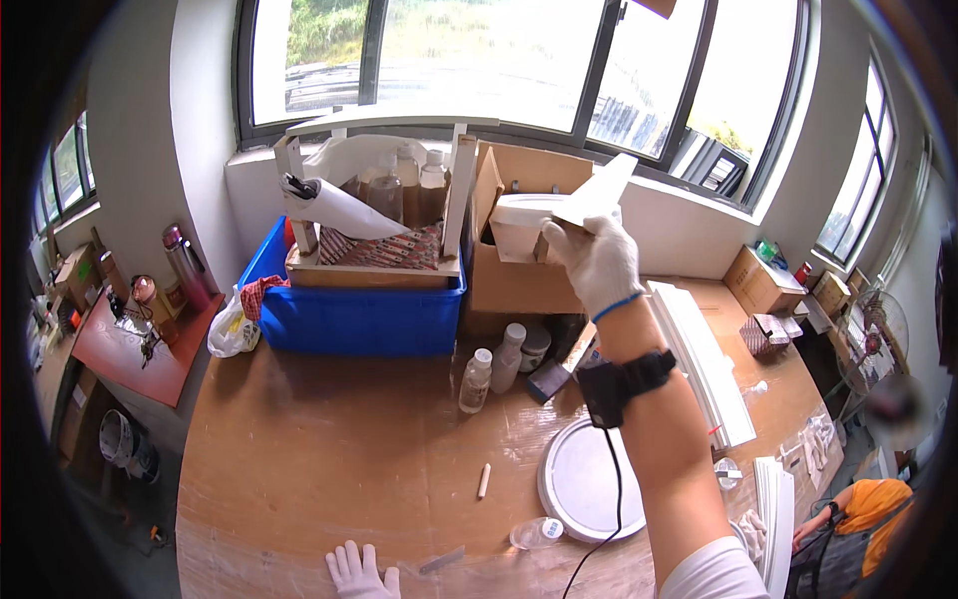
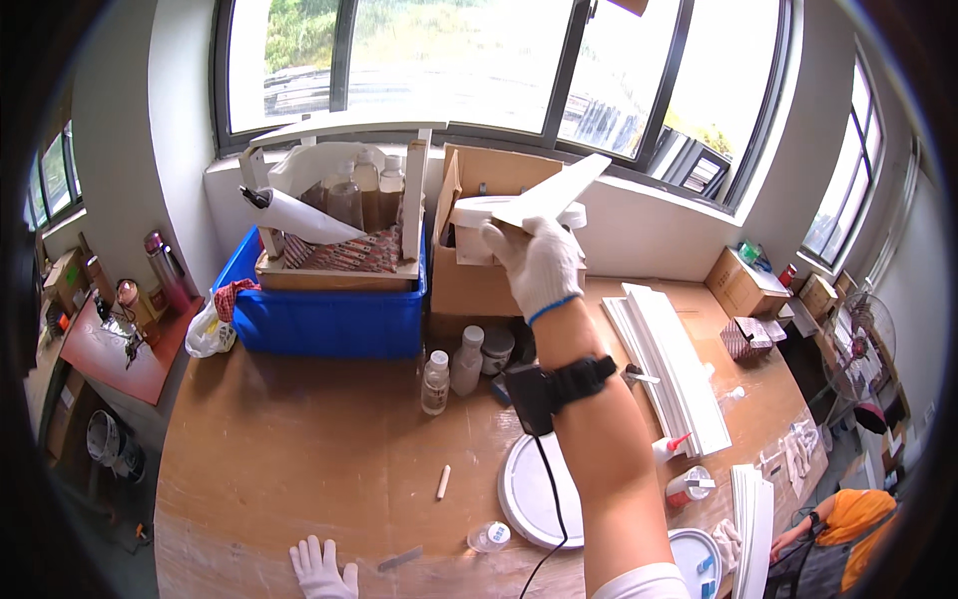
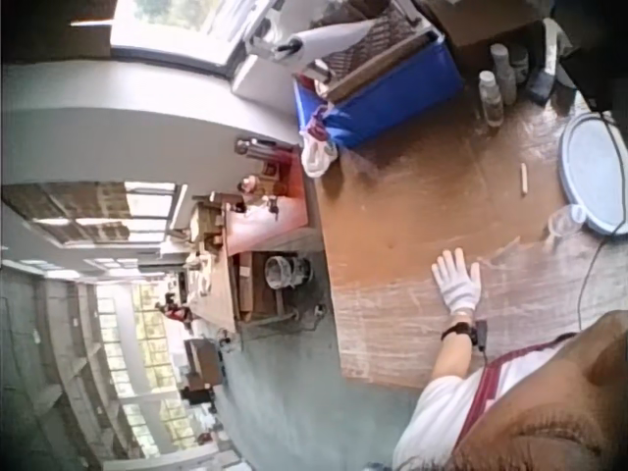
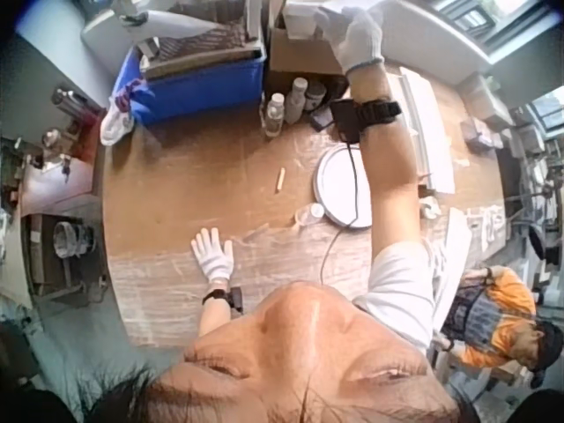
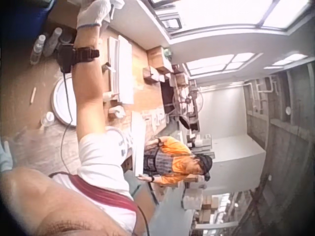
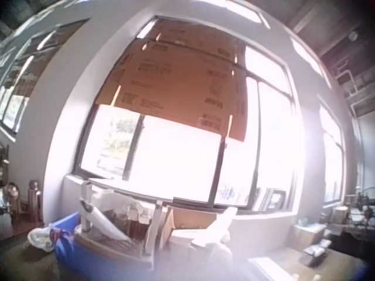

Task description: Cleaning a furniture surface with a cloth and then preparing white wood filler or paint on a tray for application.

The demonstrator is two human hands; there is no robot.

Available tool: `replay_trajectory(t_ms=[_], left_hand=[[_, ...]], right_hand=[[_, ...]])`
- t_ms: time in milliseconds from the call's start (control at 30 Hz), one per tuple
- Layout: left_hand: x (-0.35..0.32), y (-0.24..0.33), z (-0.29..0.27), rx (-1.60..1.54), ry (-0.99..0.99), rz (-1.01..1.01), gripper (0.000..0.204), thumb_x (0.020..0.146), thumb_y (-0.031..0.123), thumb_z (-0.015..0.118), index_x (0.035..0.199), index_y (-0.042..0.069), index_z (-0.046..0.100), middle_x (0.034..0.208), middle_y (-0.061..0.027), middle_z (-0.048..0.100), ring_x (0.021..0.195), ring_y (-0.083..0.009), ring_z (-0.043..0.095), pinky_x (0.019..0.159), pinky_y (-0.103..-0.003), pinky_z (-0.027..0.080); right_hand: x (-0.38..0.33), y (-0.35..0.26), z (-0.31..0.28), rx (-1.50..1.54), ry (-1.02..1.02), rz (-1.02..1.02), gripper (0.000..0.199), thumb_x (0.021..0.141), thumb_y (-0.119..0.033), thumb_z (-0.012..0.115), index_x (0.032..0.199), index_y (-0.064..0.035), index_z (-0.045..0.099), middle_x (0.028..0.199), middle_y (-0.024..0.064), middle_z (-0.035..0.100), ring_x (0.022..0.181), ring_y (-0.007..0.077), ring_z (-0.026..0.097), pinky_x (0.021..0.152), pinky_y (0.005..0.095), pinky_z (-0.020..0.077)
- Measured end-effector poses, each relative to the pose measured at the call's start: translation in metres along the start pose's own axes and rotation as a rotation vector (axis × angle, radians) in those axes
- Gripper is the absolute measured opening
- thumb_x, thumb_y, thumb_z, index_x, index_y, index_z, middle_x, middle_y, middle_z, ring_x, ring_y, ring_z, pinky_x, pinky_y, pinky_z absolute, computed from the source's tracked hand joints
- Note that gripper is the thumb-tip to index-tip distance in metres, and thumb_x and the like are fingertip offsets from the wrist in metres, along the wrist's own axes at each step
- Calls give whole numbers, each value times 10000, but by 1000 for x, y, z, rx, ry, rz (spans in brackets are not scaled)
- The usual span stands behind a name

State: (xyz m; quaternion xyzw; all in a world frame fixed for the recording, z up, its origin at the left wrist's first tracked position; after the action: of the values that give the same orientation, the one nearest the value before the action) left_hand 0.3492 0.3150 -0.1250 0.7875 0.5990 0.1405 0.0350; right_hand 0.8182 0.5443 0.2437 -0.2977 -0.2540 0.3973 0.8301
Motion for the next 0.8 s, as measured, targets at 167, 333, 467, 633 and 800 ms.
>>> replay_trajectory(t_ms=[167, 333, 467, 633, 800], left_hand=[[3, 0, -4, -2, -15, -16, 615, 916, 403, 659, 1431, 81, 559, 1530, -235, 481, 1435, -456, 393, 1249, -594, 195], [5, 2, -3, -17, -8, -10, 622, 908, 404, 669, 1428, 79, 562, 1529, -234, 482, 1430, -459, 398, 1248, -596, 197], [16, 16, 7, -67, 3, 54, 632, 907, 411, 672, 1433, 80, 557, 1532, -230, 480, 1434, -458, 393, 1250, -595, 195], [8, 4, -4, -42, 5, -3, 615, 798, 356, 729, 1307, 38, 592, 1413, -281, 529, 1357, -489, 428, 1222, -627, 219], [12, 7, -6, -8, 5, 12, 606, 853, 354, 706, 1364, 52, 585, 1476, -262, 503, 1383, -465, 425, 1235, -593, 222]], right_hand=[[31, 62, 7, -175, -145, 155, 319, 1038, -69, 445, 1302, 110, 433, 1295, 265, 573, 1150, 380, 652, 858, 418, 661], [78, 104, -5, -1015, -555, -201, 314, 1039, -80, 551, 1248, 147, 492, 1265, 256, 606, 1164, 295, 652, 904, 342, 639], [86, 86, -36, -606, -800, -360, 262, 1053, -92, 532, 1232, 97, 557, 1237, 248, 641, 1080, 284, 682, 906, 383, 618], [7, 85, -31, -305, -11, 313, 342, 1049, -195, 524, 1299, 38, 523, 1231, 246, 637, 1046, 380, 685, 915, 489, 609], [-115, -1, -17, -231, -458, 375, 342, 1069, -132, 498, 1378, 13, 473, 1326, 274, 597, 1040, 363, 696, 941, 441, 580]])
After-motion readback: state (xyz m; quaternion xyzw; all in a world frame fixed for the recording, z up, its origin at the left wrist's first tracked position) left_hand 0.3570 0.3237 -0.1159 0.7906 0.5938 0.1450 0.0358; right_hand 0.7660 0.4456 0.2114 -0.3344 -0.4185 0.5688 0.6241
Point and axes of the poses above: each hand's wrist, its own x-axis towards the middle knuckle, its own z-axis out of the palm, y = z × x, the point moved 10 cm from there along x, towards the middle knuckle
